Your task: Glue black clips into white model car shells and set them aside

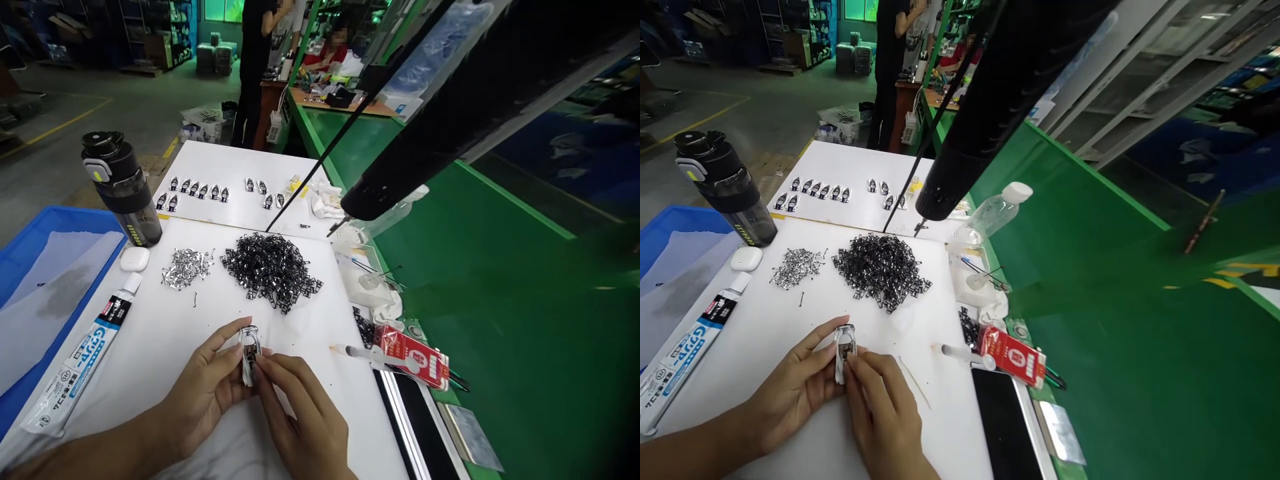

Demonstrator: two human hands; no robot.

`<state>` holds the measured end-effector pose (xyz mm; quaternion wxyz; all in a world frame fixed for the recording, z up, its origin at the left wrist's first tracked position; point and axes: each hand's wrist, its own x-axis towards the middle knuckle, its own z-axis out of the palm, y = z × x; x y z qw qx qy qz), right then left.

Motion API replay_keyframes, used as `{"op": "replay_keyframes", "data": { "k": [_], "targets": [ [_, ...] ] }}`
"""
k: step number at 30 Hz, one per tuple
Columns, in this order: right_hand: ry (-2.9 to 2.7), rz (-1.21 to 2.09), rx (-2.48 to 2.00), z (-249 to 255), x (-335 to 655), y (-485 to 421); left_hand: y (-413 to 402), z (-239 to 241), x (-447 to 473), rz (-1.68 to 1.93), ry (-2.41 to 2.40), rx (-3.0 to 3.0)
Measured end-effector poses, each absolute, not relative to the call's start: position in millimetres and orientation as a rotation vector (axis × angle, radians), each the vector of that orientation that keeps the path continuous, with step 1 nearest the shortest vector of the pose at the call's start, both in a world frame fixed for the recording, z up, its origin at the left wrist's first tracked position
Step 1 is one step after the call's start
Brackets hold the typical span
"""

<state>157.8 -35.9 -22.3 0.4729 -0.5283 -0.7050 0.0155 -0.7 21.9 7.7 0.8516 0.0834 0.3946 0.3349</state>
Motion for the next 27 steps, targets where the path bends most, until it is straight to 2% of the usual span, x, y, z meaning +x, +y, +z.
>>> {"op": "replay_keyframes", "data": {
  "k": [11,17,27],
  "targets": [
    [-1.733,0.041,-1.306,-28.0,157.4,-36.2,22.1,8.6,-0.9,0.692,0.853,0.163],
    [-1.779,0.16,-1.369,-23.2,153.7,-36.8,22.3,5.2,-0.7,0.711,0.839,0.158],
    [-1.552,0.027,-1.372,-21.2,155.9,-43.5,22.3,10.0,-5.5,0.774,0.812,0.296]
  ]
}}
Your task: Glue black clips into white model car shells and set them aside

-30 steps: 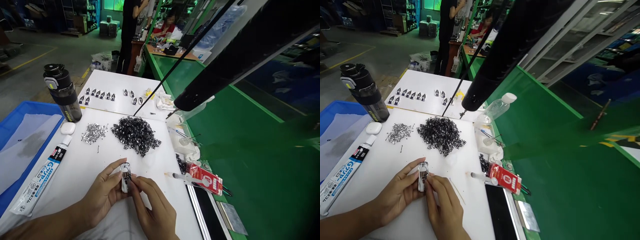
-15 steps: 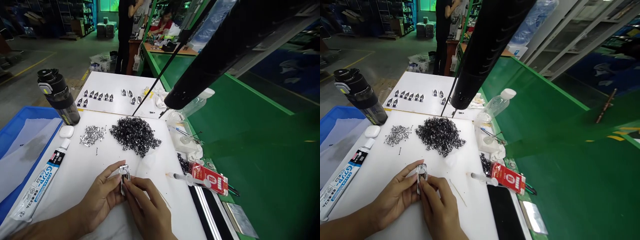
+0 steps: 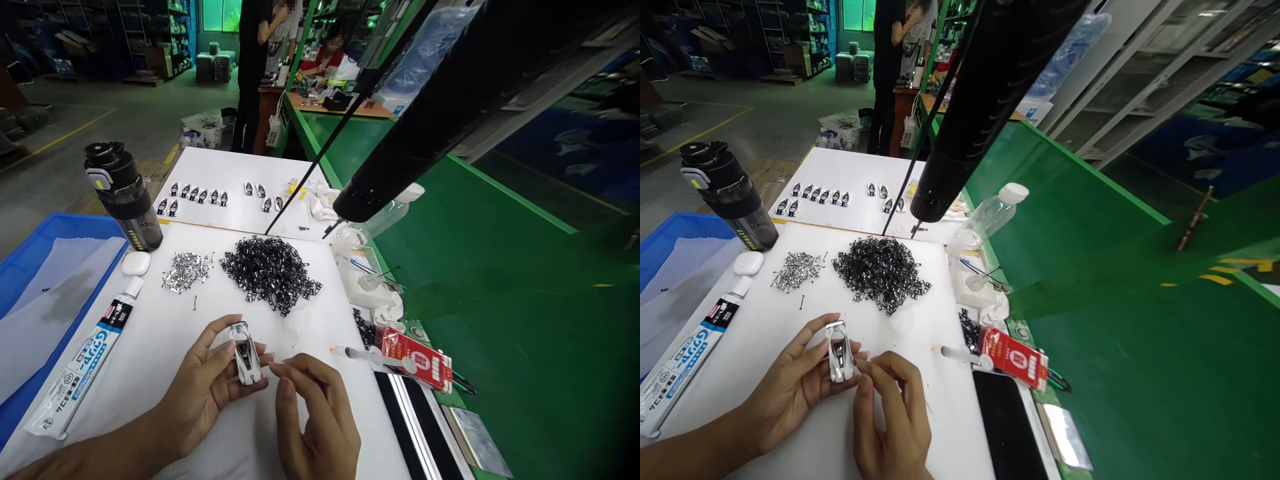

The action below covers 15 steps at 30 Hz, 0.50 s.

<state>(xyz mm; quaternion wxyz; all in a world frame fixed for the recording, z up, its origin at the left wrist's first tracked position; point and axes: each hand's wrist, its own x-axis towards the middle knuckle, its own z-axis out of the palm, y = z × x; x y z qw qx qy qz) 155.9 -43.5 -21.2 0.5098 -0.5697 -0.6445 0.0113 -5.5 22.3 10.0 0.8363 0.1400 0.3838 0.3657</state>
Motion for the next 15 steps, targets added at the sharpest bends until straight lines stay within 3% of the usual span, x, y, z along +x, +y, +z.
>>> {"op": "replay_keyframes", "data": {
  "k": [9,12,15],
  "targets": [
    [-1.412,0.67,-1.422,-25.7,154.6,-41.1,-5.5,6.5,-4.9,0.889,0.955,0.729],
    [-1.472,0.486,-1.454,-25.6,158.6,-39.9,-8.2,7.9,-4.8,0.843,1.046,0.887],
    [-1.586,0.087,-1.405,-23.6,161.1,-37.2,-5.7,7.4,-6.8,0.868,1.085,0.987]
  ]
}}
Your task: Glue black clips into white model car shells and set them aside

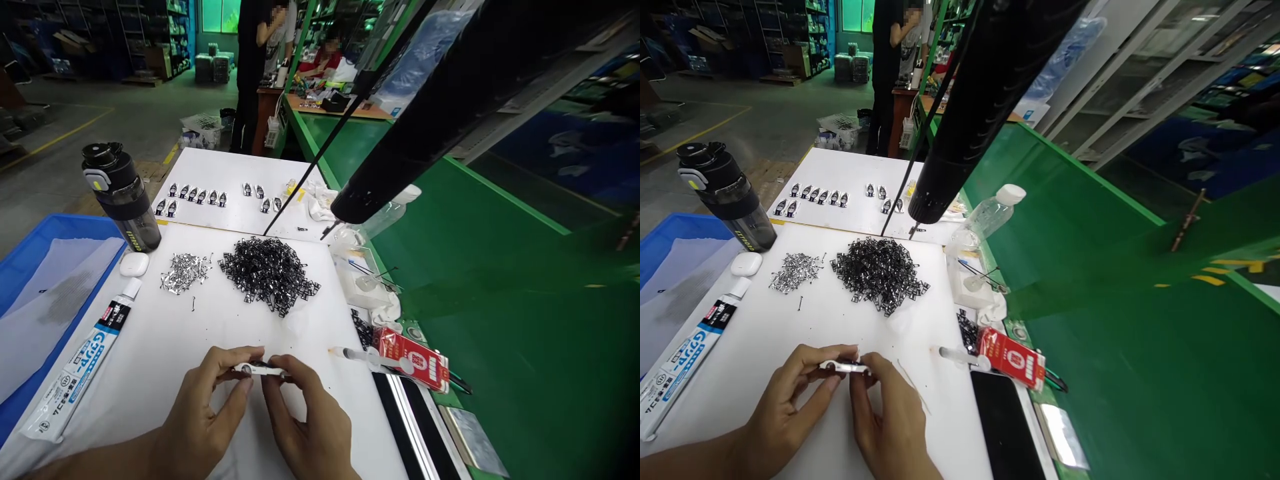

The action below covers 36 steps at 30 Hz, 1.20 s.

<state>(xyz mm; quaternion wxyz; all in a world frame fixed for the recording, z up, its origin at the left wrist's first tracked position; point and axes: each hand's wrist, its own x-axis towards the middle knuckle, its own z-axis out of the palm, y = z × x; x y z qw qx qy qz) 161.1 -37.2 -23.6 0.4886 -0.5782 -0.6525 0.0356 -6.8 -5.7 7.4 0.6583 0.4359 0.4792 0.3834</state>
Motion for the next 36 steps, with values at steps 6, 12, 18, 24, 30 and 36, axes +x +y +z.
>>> {"op": "replay_keyframes", "data": {
  "k": [6,12,18,24,30,36],
  "targets": [
    [-1.797,-0.133,-1.292,-13.0,165.7,-32.6,0.5,2.7,-14.7,0.843,1.003,1.129],
    [-1.784,-0.247,-1.312,-16.3,172.8,-40.6,-1.4,0.8,-16.8,0.914,0.998,1.296],
    [-1.697,-0.44,-1.24,-11.0,170.1,-42.6,2.9,0.8,-20.1,1.174,0.639,1.639],
    [-1.75,-0.457,-1.198,-9.9,175.5,-37.8,-0.6,0.0,-20.9,1.171,0.707,1.707],
    [-1.812,-0.381,-1.168,-11.6,179.8,-37.0,-4.5,1.2,-14.1,1.161,0.645,1.534],
    [-1.801,-0.328,-1.143,-7.4,174.9,-40.5,-11.3,-5.9,-19.6,1.107,0.72,1.4]
  ]
}}
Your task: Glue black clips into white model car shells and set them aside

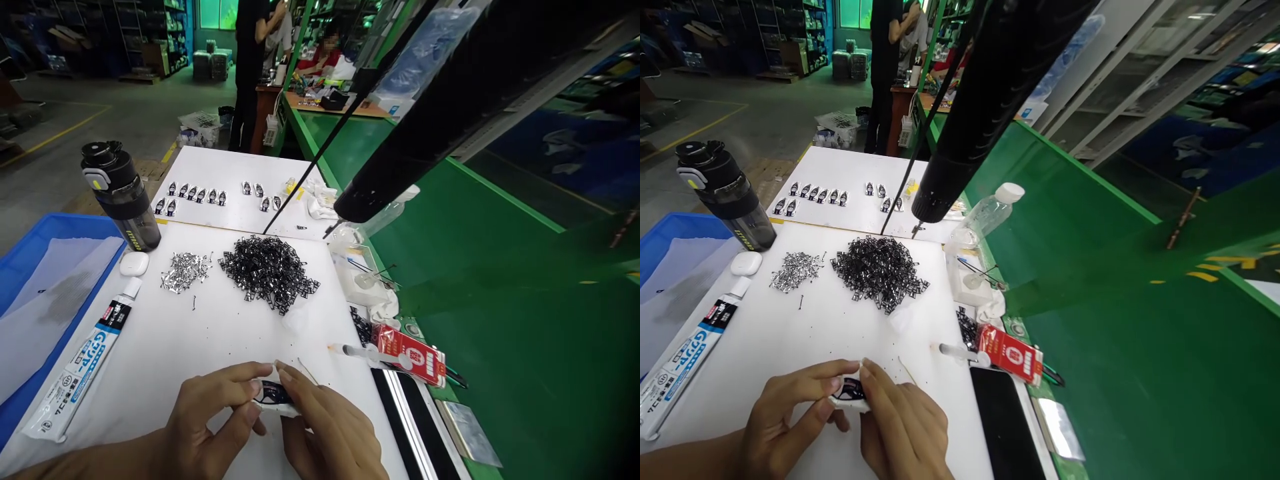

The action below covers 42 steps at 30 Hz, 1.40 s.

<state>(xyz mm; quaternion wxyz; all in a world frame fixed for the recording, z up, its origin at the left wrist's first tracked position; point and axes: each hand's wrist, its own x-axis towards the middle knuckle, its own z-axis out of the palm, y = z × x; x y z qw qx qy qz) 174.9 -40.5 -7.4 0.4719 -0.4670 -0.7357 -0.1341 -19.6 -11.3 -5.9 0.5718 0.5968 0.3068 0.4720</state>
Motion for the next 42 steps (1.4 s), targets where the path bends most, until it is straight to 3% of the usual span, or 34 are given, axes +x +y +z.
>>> {"op": "replay_keyframes", "data": {
  "k": [13,42],
  "targets": [
    [-1.846,-0.378,-1.225,-18.6,174.1,-32.0,0.4,-5.7,-5.0,0.824,0.939,0.858],
    [-1.815,-0.325,-1.26,-16.8,175.4,-34.0,1.1,-4.5,-7.4,0.75,0.921,0.912]
  ]
}}
